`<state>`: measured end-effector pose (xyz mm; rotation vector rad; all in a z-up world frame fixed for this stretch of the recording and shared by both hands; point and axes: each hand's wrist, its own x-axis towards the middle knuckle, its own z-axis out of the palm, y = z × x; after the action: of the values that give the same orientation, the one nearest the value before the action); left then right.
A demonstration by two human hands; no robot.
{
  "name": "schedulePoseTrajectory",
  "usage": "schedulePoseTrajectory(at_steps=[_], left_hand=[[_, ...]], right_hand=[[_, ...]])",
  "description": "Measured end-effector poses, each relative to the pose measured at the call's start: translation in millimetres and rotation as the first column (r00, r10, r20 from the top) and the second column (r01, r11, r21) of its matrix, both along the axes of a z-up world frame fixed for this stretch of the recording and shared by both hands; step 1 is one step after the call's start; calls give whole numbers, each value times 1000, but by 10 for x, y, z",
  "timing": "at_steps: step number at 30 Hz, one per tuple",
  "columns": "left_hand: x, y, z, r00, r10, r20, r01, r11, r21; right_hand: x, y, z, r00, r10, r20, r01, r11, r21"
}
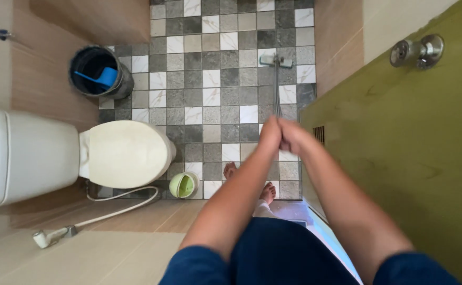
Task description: The person wipes the bathroom floor using a floor squeegee.
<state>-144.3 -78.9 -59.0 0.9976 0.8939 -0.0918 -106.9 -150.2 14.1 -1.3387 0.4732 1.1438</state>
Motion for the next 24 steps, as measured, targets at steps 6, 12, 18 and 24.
schedulePoseTrajectory(at_steps=[6,12,18,24], left_hand=[[-1397,-362,288,981,172,-91,-192,935,-298],[-1465,-274,1035,950,102,-295,-216,897,-387],[-669,128,230,995,81,-62,-91,979,-181],[477,978,99,995,-70,-65,67,997,-45]], right_hand=[[-1168,-518,-198,963,261,72,-257,965,-62],[-1261,-409,538,940,324,-104,-332,939,-83],[-581,25,-74,967,246,70,-241,967,-79],[578,794,-349,989,145,4,-144,988,-47]])
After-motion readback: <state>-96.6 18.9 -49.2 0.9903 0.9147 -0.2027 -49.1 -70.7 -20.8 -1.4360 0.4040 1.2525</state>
